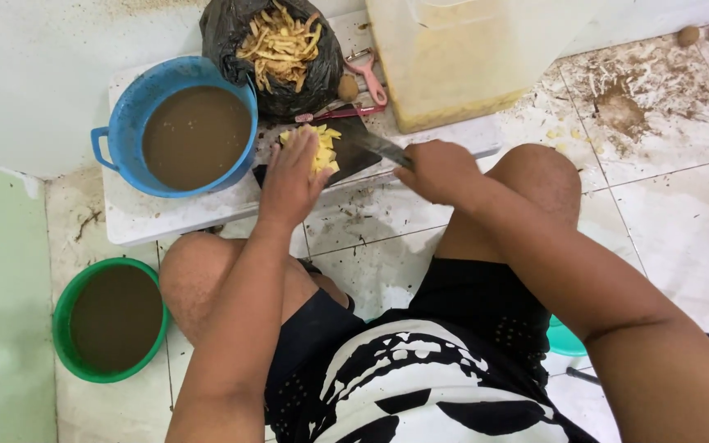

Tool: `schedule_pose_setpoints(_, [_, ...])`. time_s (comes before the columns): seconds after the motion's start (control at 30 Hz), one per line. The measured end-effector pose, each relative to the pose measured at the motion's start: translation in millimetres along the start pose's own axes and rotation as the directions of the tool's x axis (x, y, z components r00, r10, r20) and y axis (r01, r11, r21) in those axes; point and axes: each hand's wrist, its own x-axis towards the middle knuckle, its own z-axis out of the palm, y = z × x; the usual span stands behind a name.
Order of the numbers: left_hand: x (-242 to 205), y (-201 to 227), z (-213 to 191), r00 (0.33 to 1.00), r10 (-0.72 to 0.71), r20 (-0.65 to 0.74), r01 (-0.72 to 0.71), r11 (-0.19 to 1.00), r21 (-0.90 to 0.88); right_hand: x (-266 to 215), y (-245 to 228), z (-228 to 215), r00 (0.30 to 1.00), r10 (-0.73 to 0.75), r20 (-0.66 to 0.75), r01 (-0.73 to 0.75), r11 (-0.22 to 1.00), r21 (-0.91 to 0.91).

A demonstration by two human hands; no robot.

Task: A person slices fruit on a cutting board and peels fruit in a bucket of water as part of food preparation.

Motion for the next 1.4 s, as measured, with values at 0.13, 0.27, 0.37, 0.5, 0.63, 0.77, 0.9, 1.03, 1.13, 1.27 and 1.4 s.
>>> schedule_pose_setpoints(0.13, [-12.2, -19.1, -10.1, 0.991, -0.037, -0.127, 0.020, 0.991, -0.134, -10.8, 11.6, 1.9, 0.999, 0.012, -0.052, -0.005, 0.992, 0.129])
schedule_pose_setpoints(0.27, [-32.4, -22.8, -26.9, 0.955, -0.291, 0.061, 0.296, 0.950, -0.103, 6.5, 28.8, 32.5, 0.997, 0.049, -0.067, -0.023, 0.937, 0.347])
schedule_pose_setpoints(0.37, [-37.4, -35.6, -19.1, 0.942, -0.316, 0.110, 0.311, 0.949, 0.055, 21.8, 32.2, 48.3, 0.997, 0.041, -0.071, -0.010, 0.924, 0.382])
schedule_pose_setpoints(0.5, [-30.6, -52.6, 0.6, 0.937, -0.326, 0.128, 0.291, 0.928, 0.232, 31.7, 33.6, 59.2, 0.996, 0.010, -0.087, 0.022, 0.932, 0.362])
schedule_pose_setpoints(0.63, [-31.7, -74.5, 18.3, 0.948, -0.296, 0.122, 0.259, 0.932, 0.252, 20.6, 25.7, 42.3, 0.996, 0.010, -0.090, 0.017, 0.958, 0.285])
schedule_pose_setpoints(0.77, [-34.7, -72.5, 9.3, 0.947, -0.290, 0.139, 0.252, 0.938, 0.238, 22.4, 22.6, 39.9, 0.995, -0.027, -0.096, 0.040, 0.991, 0.129])
schedule_pose_setpoints(0.9, [-40.3, -77.1, 11.6, 0.946, -0.282, 0.159, 0.237, 0.938, 0.253, 48.1, 28.1, 48.8, 0.976, -0.118, -0.181, 0.104, 0.991, -0.084])
schedule_pose_setpoints(1.03, [-43.1, -66.8, 0.0, 0.941, -0.293, 0.169, 0.254, 0.942, 0.221, 69.3, 33.1, 66.3, 0.955, -0.126, -0.267, 0.082, 0.982, -0.168])
schedule_pose_setpoints(1.13, [-44.0, -48.2, -22.2, 0.932, -0.302, 0.200, 0.271, 0.948, 0.167, 74.0, 29.0, 72.8, 0.941, -0.074, -0.330, 0.023, 0.988, -0.154])
schedule_pose_setpoints(1.27, [-49.1, -34.8, -33.4, 0.938, -0.271, 0.215, 0.256, 0.962, 0.097, 58.7, 18.7, 75.2, 0.940, -0.130, -0.317, 0.087, 0.985, -0.147])
schedule_pose_setpoints(1.4, [-47.2, -58.3, -10.0, 0.956, -0.248, 0.158, 0.224, 0.962, 0.157, 79.5, 35.6, 86.6, 0.919, -0.114, -0.378, 0.039, 0.979, -0.199])
